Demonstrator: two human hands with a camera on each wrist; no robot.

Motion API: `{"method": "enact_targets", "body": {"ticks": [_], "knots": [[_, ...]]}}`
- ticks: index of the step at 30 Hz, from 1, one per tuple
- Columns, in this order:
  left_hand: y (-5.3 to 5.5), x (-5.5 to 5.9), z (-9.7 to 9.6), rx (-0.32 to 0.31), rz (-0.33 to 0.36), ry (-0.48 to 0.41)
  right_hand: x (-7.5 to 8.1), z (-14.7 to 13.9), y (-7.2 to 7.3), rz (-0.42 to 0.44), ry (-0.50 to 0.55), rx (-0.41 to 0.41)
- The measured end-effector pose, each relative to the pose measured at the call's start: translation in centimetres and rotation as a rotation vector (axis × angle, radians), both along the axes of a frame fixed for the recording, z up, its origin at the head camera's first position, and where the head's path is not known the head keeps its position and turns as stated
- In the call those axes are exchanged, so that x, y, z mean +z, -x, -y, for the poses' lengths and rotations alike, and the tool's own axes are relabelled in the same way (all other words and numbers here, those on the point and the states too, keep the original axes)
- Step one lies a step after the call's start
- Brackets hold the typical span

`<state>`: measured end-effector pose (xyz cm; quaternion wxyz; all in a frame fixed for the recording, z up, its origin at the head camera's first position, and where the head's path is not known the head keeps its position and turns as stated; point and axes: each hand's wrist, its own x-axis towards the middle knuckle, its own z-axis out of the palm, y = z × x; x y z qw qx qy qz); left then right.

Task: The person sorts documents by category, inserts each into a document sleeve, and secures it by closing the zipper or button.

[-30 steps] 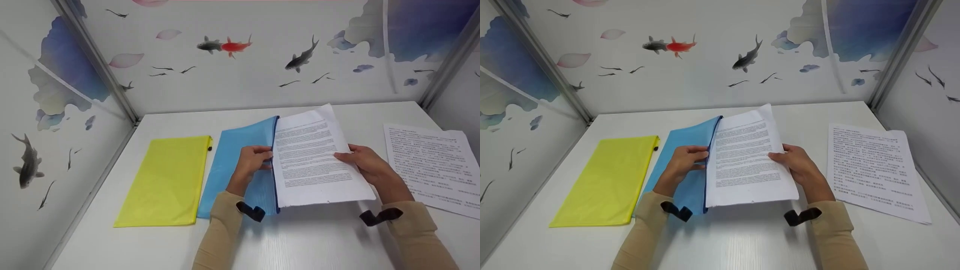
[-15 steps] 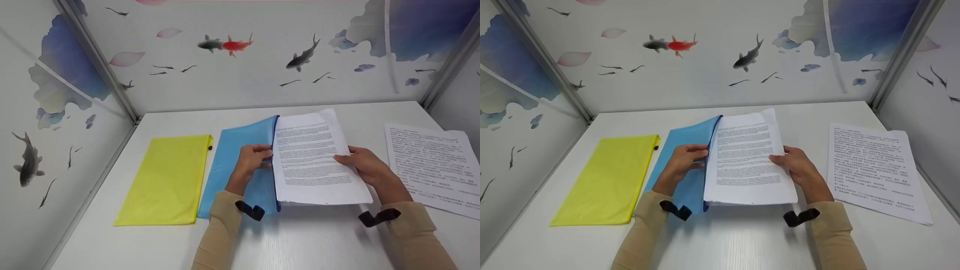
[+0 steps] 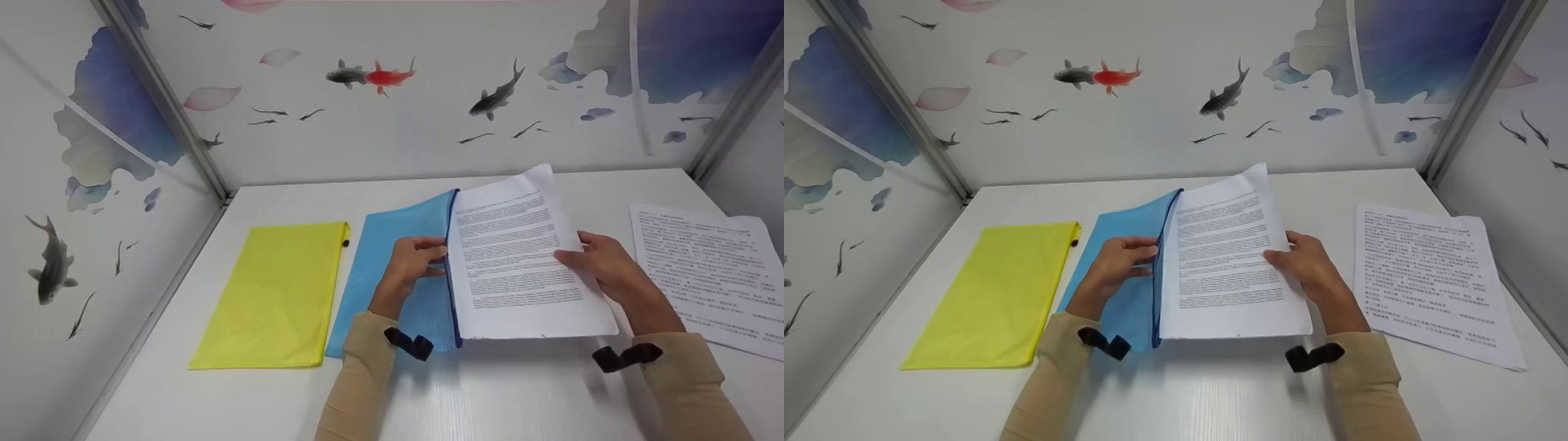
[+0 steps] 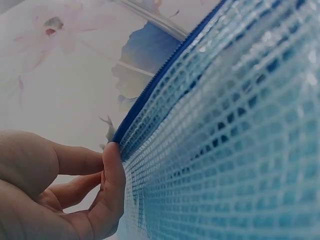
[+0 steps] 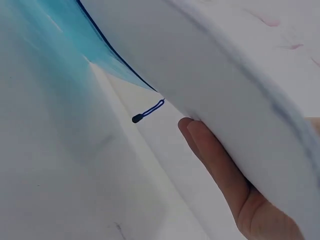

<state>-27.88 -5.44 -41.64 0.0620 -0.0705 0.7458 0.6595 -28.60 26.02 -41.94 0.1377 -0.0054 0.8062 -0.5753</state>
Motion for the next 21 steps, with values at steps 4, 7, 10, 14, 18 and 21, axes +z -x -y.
{"method": "enact_targets", "body": {"ticks": [4, 7, 10, 14, 18, 21], "knots": [[0.0, -0.1, -0.2, -0.010, 0.000, -0.004, 0.1, 0.4, -0.1, 0.024, 0.025, -0.003], [0.0, -0.2, -0.3, -0.020, 0.012, -0.020, 0.1, 1.0, -0.2, 0.056, 0.074, 0.008], [0.0, -0.3, -0.4, -0.023, 0.017, -0.030, 0.1, 1.6, -0.4, 0.058, 0.094, 0.016], [0.0, -0.3, -0.6, -0.018, 0.020, -0.027, 0.1, 2.2, -0.6, 0.053, 0.126, 0.020], [-0.1, -0.2, -0.9, -0.018, 0.021, -0.035, 0.1, 3.1, -1.0, 0.056, 0.171, 0.026], [-0.2, -0.3, -1.1, -0.022, 0.017, -0.040, 0.0, 4.1, -1.2, 0.064, 0.190, 0.034]]}}
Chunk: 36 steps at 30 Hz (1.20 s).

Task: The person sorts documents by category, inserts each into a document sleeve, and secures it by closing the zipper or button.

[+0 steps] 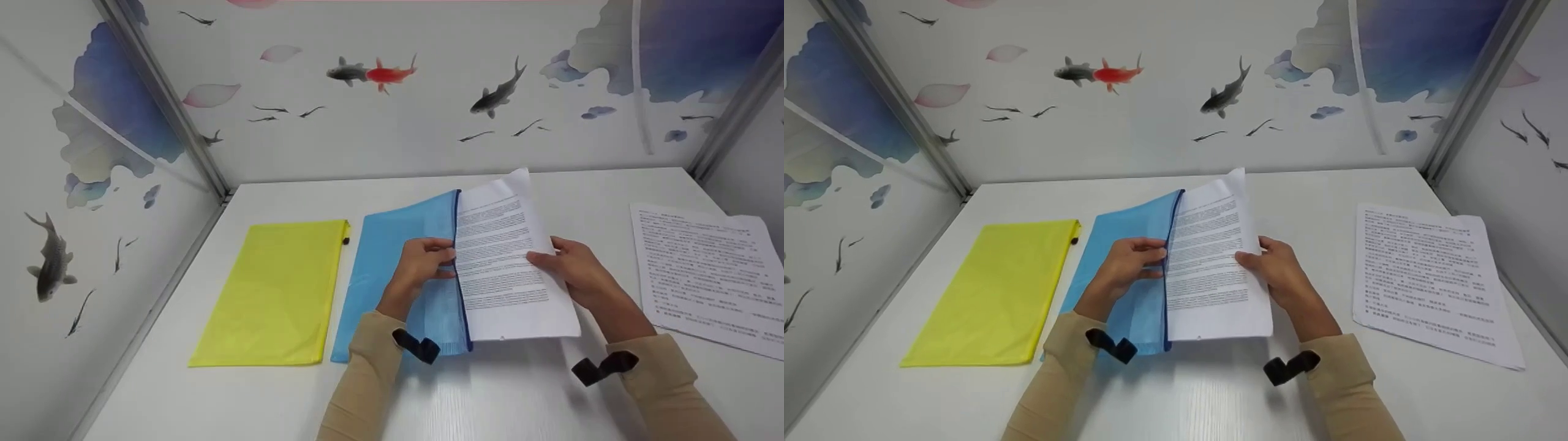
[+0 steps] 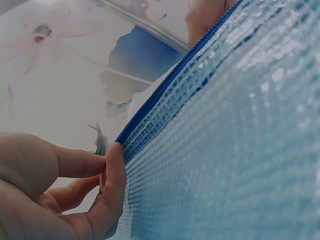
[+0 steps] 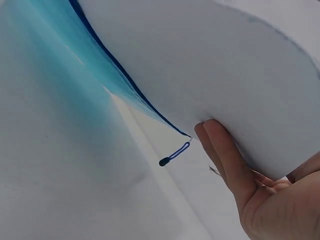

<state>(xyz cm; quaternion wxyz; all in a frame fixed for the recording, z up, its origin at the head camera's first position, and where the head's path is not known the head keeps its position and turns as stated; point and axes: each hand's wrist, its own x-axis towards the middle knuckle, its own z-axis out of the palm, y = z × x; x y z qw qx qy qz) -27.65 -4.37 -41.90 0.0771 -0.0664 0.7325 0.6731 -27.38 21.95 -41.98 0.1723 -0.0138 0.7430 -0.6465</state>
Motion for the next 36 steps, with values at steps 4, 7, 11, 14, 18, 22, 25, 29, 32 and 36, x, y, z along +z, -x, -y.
{"method": "enact_targets", "body": {"ticks": [4, 7, 11, 14, 18, 22, 25, 29, 32, 36], "knots": [[0.0, 0.0, -0.1, -0.001, 0.000, 0.004, 0.1, 0.8, -0.2, 0.013, -0.011, 0.031], [0.0, 0.1, 0.0, 0.004, -0.004, 0.008, 0.5, 0.5, -0.3, 0.017, -0.056, 0.050], [-0.1, 0.0, 0.1, 0.010, -0.007, 0.017, 1.1, -0.7, -0.3, 0.005, -0.105, 0.048], [-0.1, 0.0, 0.1, 0.011, -0.006, 0.026, 1.2, -1.2, -0.3, -0.015, -0.092, 0.043], [-0.2, 0.0, 0.0, 0.018, -0.005, 0.032, 1.0, -0.9, -0.4, -0.037, -0.063, 0.034], [-0.2, 0.1, 0.0, 0.014, -0.011, 0.024, 0.8, -0.3, -0.4, -0.041, -0.034, 0.037], [-0.2, 0.1, 0.1, 0.013, -0.008, 0.014, 0.6, 0.1, -0.4, -0.035, -0.019, 0.038], [-0.2, 0.3, 0.1, 0.014, -0.008, -0.002, 0.5, 1.0, -0.5, -0.041, -0.008, 0.038], [-0.2, 0.4, 0.2, 0.018, -0.012, 0.000, 0.4, 1.9, -0.5, -0.047, 0.001, 0.045], [-0.2, 0.5, 0.2, 0.013, -0.004, 0.001, 0.4, 3.1, -0.4, -0.036, -0.008, 0.052]]}}
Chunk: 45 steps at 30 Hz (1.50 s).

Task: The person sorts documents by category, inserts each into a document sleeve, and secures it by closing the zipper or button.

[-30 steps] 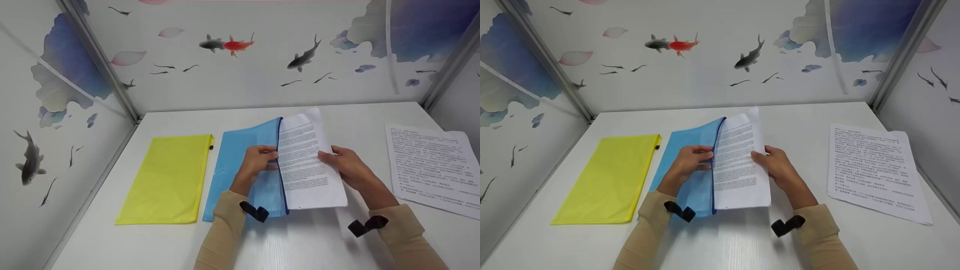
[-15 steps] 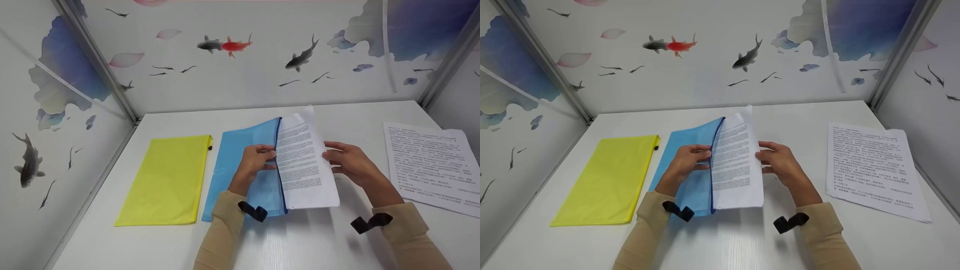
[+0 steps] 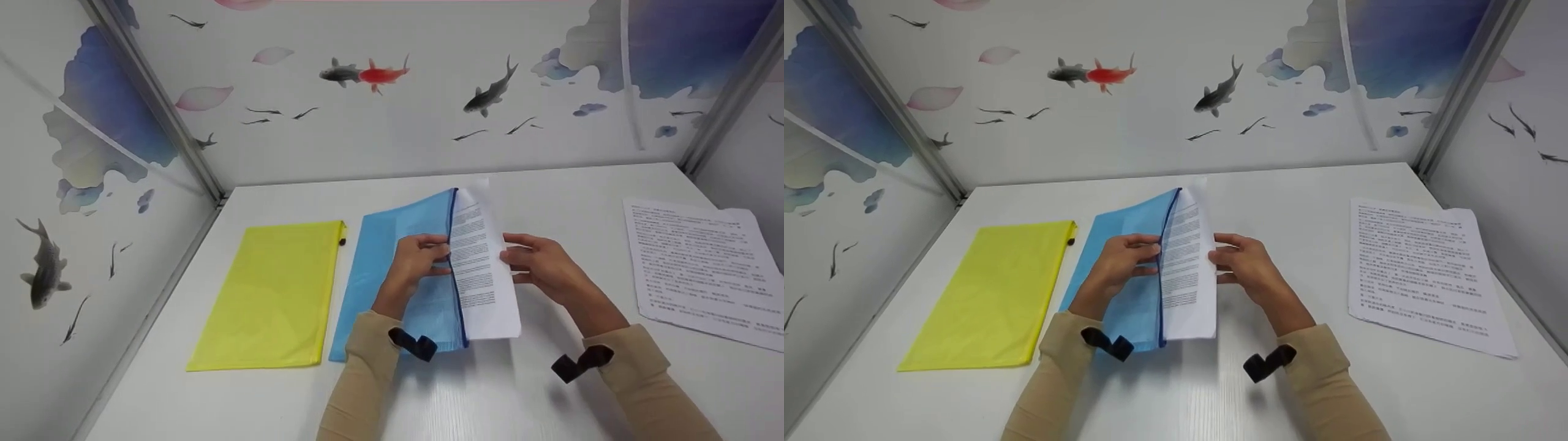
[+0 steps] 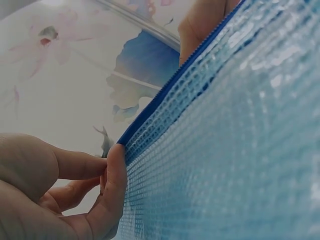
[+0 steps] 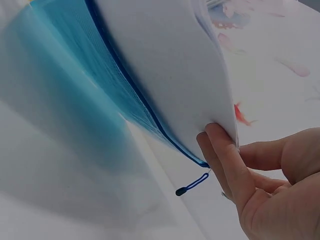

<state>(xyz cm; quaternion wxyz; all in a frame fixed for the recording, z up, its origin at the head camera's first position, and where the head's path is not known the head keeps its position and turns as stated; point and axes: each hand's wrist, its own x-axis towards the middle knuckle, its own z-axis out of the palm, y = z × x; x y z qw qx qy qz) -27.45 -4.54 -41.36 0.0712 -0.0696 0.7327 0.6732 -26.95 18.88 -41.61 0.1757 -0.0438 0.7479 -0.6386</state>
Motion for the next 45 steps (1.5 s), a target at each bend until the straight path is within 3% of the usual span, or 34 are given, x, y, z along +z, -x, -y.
{"method": "enact_targets", "body": {"ticks": [8, 19, 31, 40, 45], "knots": [[0.0, 0.1, 0.1, -0.005, -0.014, -0.013, 0.6, 1.9, 0.5, -0.005, -0.051, 0.016], [0.2, 0.0, 0.2, -0.022, 0.003, -0.021, 0.1, 4.3, 0.9, 0.004, -0.100, 0.022], [0.2, 0.3, 0.0, -0.024, -0.004, -0.010, -0.3, 6.5, 1.1, 0.018, -0.080, 0.014], [-0.2, 0.3, -0.4, -0.046, 0.023, -0.034, -0.7, 7.2, 1.0, 0.003, -0.089, 0.017], [-0.3, 0.2, -0.5, -0.046, 0.020, -0.038, -0.2, 6.8, 1.3, -0.008, -0.103, 0.063]]}}
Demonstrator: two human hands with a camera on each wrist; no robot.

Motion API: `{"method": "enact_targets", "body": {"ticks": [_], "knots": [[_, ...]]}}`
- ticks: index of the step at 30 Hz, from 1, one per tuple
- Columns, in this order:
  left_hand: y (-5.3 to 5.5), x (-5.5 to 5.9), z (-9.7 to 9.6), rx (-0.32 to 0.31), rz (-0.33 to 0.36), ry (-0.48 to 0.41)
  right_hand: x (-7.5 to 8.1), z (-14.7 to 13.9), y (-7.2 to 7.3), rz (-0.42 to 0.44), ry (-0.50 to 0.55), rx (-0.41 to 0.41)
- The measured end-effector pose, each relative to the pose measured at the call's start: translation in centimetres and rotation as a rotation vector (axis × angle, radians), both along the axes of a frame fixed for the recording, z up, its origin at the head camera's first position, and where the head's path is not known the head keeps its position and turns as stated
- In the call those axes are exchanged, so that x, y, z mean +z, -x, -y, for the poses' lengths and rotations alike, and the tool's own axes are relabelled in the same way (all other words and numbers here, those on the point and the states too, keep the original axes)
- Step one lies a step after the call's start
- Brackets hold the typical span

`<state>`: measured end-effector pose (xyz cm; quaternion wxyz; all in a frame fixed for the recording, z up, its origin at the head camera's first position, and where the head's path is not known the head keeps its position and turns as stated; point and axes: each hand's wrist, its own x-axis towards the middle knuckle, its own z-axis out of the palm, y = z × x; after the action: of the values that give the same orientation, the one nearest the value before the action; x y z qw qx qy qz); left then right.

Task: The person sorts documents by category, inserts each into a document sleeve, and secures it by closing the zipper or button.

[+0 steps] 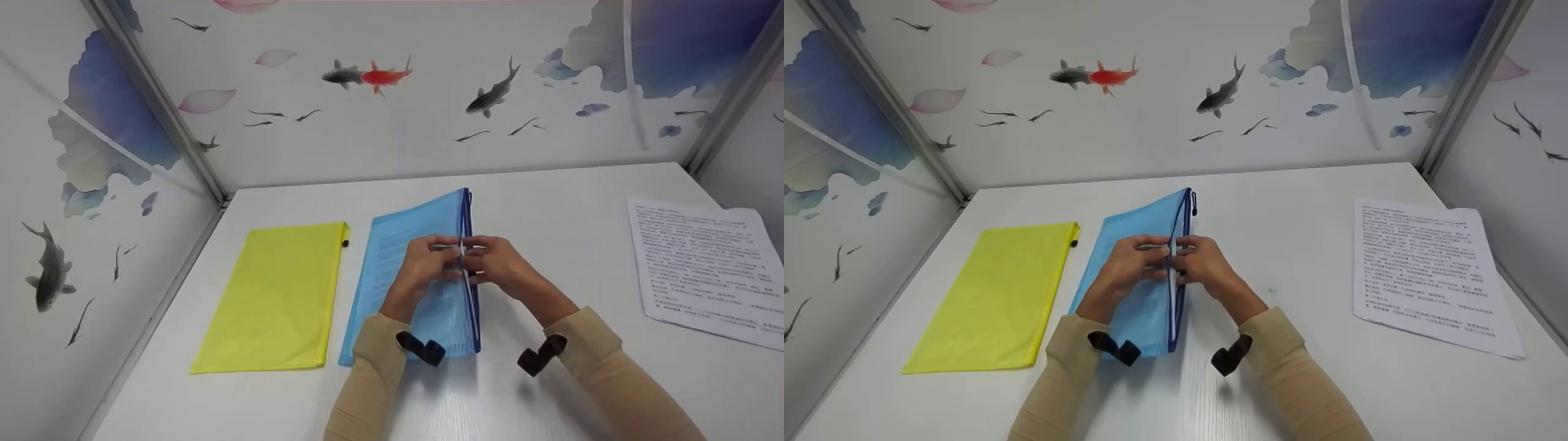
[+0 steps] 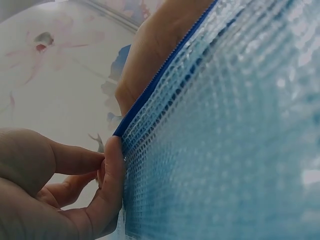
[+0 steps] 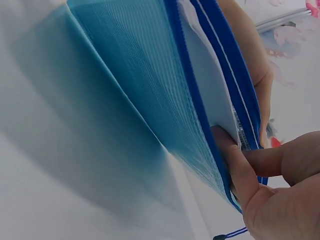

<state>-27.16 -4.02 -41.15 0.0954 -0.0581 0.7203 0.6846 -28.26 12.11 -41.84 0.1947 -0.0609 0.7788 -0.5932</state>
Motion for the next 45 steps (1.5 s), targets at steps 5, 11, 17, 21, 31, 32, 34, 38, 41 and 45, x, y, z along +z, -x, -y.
{"method": "enact_targets", "body": {"ticks": [5, 11, 17, 21, 31, 32, 34, 38, 41, 45], "knots": [[0.0, 0.0, 0.0, -0.007, -0.006, -0.017, 1.3, -1.0, 1.3, 0.008, -0.047, 0.032], [-0.1, 0.0, 0.1, -0.001, -0.016, -0.020, 3.1, -1.8, 3.7, -0.019, -0.111, 0.003], [-0.3, 0.1, 0.2, 0.018, 0.004, -0.003, 4.0, -2.1, 5.8, -0.084, -0.187, -0.018], [-0.3, 0.1, 0.1, 0.021, 0.010, -0.005, 4.1, -2.3, 7.0, -0.164, -0.227, -0.057], [-0.2, 0.3, 0.3, 0.035, -0.026, -0.017, 2.4, -1.8, 11.2, -0.314, -0.322, -0.116], [-0.2, 0.3, 0.3, 0.033, -0.025, -0.018, 2.2, -1.7, 11.5, -0.307, -0.324, -0.106], [-0.2, 0.3, 0.2, 0.025, -0.022, -0.023, 2.0, -1.8, 11.9, -0.287, -0.339, -0.088], [-0.2, 0.1, 0.0, 0.009, -0.033, -0.045, 1.7, -1.9, 12.3, -0.265, -0.352, -0.063], [-0.3, 0.1, -0.1, 0.009, -0.037, -0.048, 1.6, -1.8, 12.4, -0.250, -0.348, -0.053], [-0.3, 0.0, -0.2, 0.011, -0.018, -0.026, 1.6, -1.7, 12.4, -0.234, -0.362, -0.059]]}}
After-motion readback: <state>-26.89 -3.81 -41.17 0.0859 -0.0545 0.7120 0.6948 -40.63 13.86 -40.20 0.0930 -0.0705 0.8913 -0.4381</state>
